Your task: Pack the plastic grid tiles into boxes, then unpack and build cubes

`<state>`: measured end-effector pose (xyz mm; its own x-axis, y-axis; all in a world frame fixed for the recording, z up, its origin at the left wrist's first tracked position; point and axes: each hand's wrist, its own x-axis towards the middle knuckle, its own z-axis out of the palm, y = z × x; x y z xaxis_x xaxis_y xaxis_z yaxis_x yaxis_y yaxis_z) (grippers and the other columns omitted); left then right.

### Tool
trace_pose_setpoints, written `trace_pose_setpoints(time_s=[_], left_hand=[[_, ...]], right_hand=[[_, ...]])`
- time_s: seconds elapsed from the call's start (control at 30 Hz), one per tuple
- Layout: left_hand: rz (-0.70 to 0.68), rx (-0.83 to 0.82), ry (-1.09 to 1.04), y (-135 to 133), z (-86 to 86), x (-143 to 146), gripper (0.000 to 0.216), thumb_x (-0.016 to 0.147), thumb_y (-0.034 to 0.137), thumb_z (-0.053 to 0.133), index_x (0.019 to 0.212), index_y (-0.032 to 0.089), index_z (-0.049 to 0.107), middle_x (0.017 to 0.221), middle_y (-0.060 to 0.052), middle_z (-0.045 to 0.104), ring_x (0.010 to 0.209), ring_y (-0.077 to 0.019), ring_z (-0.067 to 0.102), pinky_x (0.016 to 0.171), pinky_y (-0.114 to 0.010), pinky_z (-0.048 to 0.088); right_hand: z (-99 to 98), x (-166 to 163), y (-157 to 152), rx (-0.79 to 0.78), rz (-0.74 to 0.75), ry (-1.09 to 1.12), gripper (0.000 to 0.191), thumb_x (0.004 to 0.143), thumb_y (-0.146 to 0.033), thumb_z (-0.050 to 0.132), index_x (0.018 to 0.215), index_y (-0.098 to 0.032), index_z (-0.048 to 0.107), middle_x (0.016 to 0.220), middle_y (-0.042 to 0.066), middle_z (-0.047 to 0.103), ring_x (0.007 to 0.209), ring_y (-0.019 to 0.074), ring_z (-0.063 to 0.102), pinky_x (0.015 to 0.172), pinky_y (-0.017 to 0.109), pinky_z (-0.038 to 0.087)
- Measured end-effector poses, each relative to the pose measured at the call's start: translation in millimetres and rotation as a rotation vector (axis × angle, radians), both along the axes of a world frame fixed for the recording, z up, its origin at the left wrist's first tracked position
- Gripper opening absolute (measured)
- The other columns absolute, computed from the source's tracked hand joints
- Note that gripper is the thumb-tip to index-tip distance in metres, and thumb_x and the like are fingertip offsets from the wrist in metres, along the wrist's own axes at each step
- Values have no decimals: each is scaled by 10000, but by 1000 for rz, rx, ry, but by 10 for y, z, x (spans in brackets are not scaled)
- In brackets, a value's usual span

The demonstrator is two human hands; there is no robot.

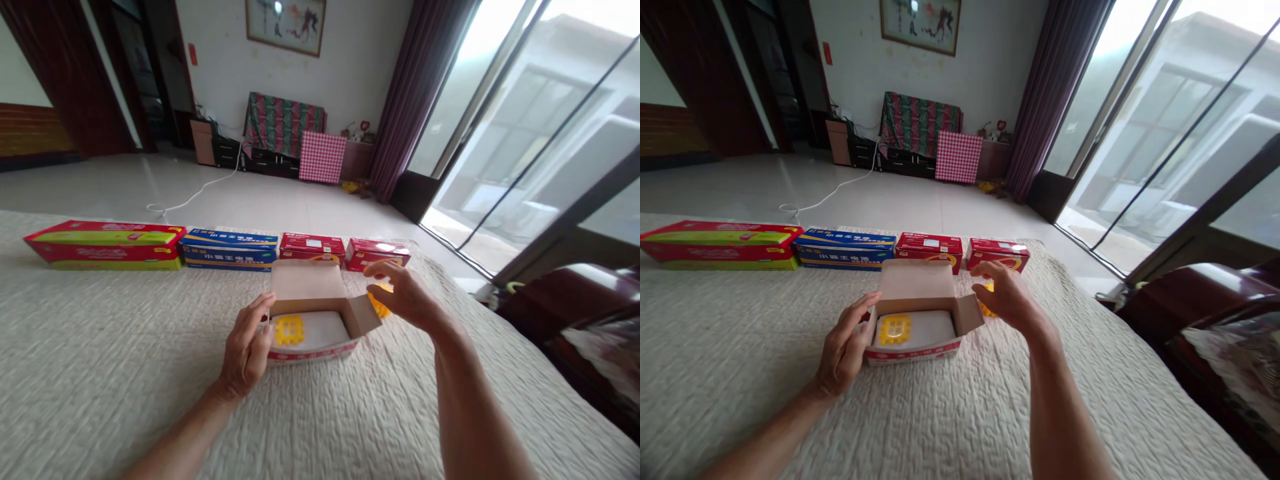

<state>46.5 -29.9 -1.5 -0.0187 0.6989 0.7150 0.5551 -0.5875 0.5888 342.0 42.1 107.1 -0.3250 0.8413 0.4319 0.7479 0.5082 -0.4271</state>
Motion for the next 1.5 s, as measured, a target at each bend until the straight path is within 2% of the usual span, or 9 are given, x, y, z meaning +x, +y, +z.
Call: trace_pose_setpoints(time_s=[0.17, 0.4, 0.67, 0.8, 0.9, 1.0, 1.17, 1.33, 1.5], left_hand=[[-1, -3, 1, 23, -47, -21, 451, 931, 280, 373, 1358, 212, 502, 1388, -77, 543, 1288, -245, 500, 1070, -388, 441], [-5, -16, 3, 21, -68, -27, 444, 940, 290, 370, 1357, 212, 502, 1394, -72, 537, 1298, -237, 489, 1081, -364, 423], [-21, -32, -4, 8, -51, -28, 449, 939, 271, 373, 1365, 192, 490, 1405, -83, 520, 1308, -240, 473, 1092, -379, 406], [-30, -24, -17, 14, -29, -18, 443, 935, 257, 379, 1357, 187, 494, 1396, -90, 524, 1303, -239, 477, 1096, -390, 402], [-37, -11, -17, 7, -20, -11, 437, 933, 244, 382, 1350, 188, 498, 1389, -93, 529, 1300, -236, 478, 1096, -398, 400], [-33, -10, -12, -3, -13, -7, 433, 929, 231, 389, 1345, 187, 501, 1382, -99, 534, 1298, -237, 479, 1085, -403, 413], [-24, 7, 1, -2, -2, -2, 429, 924, 212, 396, 1338, 184, 505, 1369, -102, 546, 1290, -232, 489, 1074, -397, 422], [-10, 4, 7, -4, 11, 1, 434, 919, 217, 398, 1337, 188, 509, 1362, -101, 554, 1280, -234, 500, 1057, -391, 438], [-10, -5, 8, -7, 11, 4, 433, 923, 222, 394, 1340, 185, 503, 1364, -106, 550, 1282, -233, 497, 1066, -404, 430]], right_hand=[[-133, 595, 100, -220, -126, -188, 485, 640, -108, 632, 1106, -236, 660, 1148, 75, 692, 1013, 266, 654, 862, 423, 524], [-311, 546, 201, -238, -89, -218, 713, 598, 18, 535, 1266, -227, 585, 1331, 87, 603, 1205, 260, 565, 1020, 429, 444], [-303, 470, 215, -317, -136, -259, 544, 653, -13, 565, 1152, -217, 641, 1109, 74, 695, 983, 226, 645, 888, 368, 499], [-125, 417, 143, -194, -141, -243, 517, 700, -83, 598, 1200, -209, 617, 1168, 95, 670, 1020, 252, 634, 905, 406, 491], [64, 225, -4, -52, -39, -168, 483, 749, -188, 618, 1227, -256, 600, 1201, 61, 655, 1041, 246, 626, 908, 405, 493], [185, -112, -202, -61, 155, -104, 463, 743, -233, 649, 1203, -269, 603, 1153, 27, 667, 967, 206, 641, 862, 354, 508], [93, -567, -372, -201, 323, -206, 422, 704, -181, 657, 1120, -248, 629, 1094, 26, 675, 924, 180, 637, 821, 306, 496], [-28, -585, -332, -196, 311, -295, 409, 708, -184, 650, 1114, -231, 626, 1071, 43, 659, 933, 193, 624, 826, 320, 488], [7, -576, -356, -193, 315, -276, 396, 692, -148, 631, 1080, -223, 616, 1078, 46, 628, 931, 178, 604, 820, 300, 490]])
